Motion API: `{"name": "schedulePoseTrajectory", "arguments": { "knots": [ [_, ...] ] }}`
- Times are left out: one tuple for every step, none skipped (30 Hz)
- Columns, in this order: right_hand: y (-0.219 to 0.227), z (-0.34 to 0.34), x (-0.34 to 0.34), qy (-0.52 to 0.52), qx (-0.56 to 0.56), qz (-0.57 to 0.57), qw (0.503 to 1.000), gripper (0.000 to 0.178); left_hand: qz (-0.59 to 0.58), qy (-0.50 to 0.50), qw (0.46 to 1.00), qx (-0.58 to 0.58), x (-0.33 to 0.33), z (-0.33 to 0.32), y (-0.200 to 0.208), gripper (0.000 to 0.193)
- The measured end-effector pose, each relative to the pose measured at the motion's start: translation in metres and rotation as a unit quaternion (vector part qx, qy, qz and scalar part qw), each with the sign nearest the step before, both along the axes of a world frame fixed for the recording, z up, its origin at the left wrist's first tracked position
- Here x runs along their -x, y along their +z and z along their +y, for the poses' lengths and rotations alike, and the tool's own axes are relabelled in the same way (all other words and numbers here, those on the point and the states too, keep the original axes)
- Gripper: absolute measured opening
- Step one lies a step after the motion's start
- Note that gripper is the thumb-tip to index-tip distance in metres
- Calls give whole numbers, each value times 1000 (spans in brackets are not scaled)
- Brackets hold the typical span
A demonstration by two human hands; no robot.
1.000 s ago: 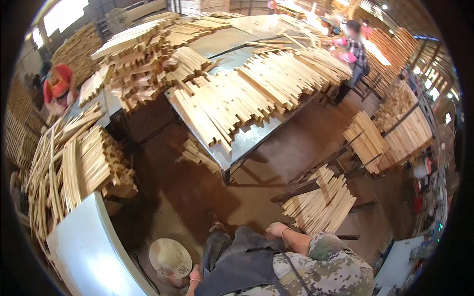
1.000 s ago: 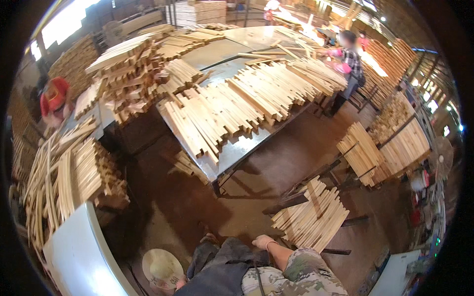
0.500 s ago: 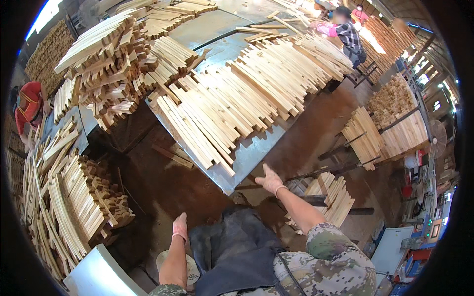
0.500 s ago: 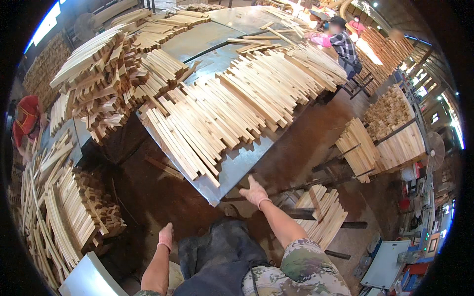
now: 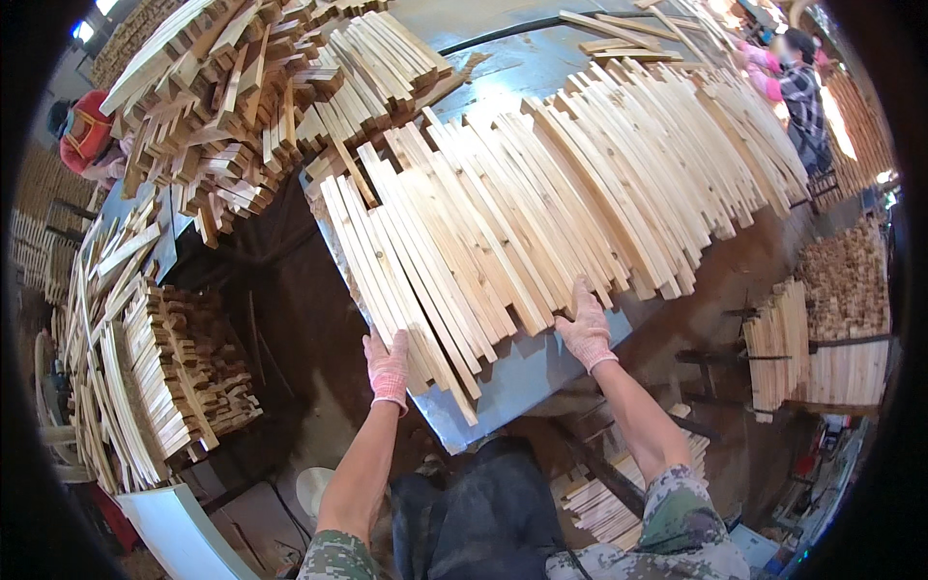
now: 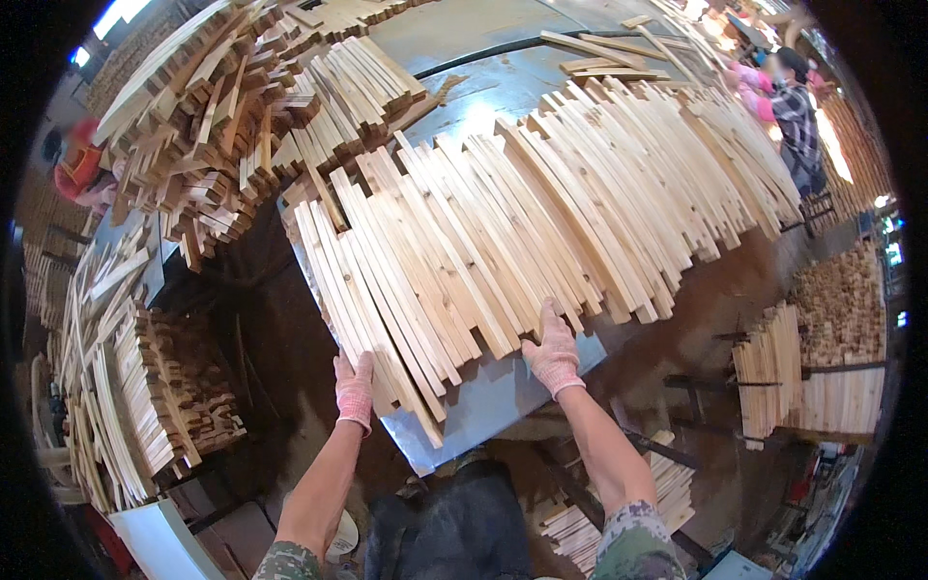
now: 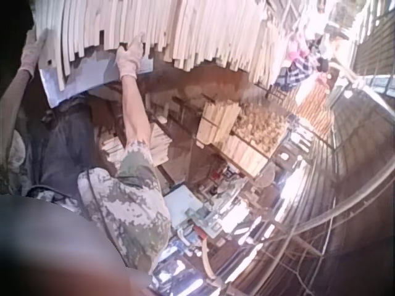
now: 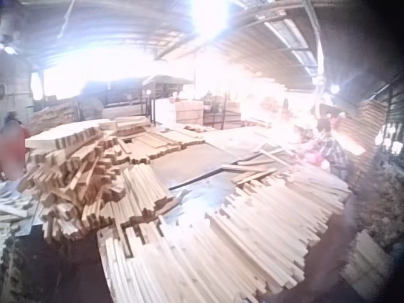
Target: The person repeatedly picks up bundles of light-colored wooden planks from a metal table and places them onto a moving conveyor belt. The person aligns the planks on the belt and continues the cycle of picking and placing throughout the clip.
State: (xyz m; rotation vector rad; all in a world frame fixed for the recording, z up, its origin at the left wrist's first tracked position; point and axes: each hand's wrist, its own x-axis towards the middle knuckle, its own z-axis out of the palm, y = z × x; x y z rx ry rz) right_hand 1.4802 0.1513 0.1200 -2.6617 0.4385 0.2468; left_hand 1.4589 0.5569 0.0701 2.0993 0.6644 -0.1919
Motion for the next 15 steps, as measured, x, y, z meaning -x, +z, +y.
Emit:
{"name": "schedulePoseTrajectory", "arguments": {
  "knots": [
    [-7,0,-4,-12,-11,-14,1000,101,-28,50,998,37,-4,-10,-12,93],
    [-17,-3,-5,-27,-20,-26,999,100,-19,63,998,18,-7,-23,-14,94],
    [-20,-1,-3,-34,-25,-81,996,96,-8,73,997,-2,-8,-36,-7,95],
    [-21,-1,2,-20,-28,-81,996,95,1,84,996,-22,-9,-44,1,95],
    [-20,-1,5,-5,-31,-85,996,95,-1,88,996,-26,-8,-45,4,99],
    [-18,-2,10,11,-32,-89,995,94,-8,96,995,0,-3,-45,2,99],
    [-17,-2,17,12,-38,-94,995,88,-17,105,994,26,4,-43,2,99],
    [-14,-4,32,14,-41,-96,994,87,-25,111,992,51,15,-42,3,99],
    [-13,-7,47,13,-44,-99,994,86,9,118,991,68,25,-50,19,98],
    [-9,-7,64,16,-48,-105,993,86,23,92,995,36,42,-49,19,98],
    [-3,-9,86,2,-65,-84,994,85,50,91,994,44,58,-55,35,99],
    [9,-12,108,-5,-81,-64,995,85,37,83,994,58,86,-50,25,97],
    [17,-17,129,-21,-95,-11,995,86,20,84,993,84,113,-50,17,94],
    [23,-24,150,-40,-108,44,992,87,43,77,989,116,125,-58,36,93],
    [37,-31,165,-13,-116,78,990,88,55,79,990,103,145,-60,39,89]
  ]
}}
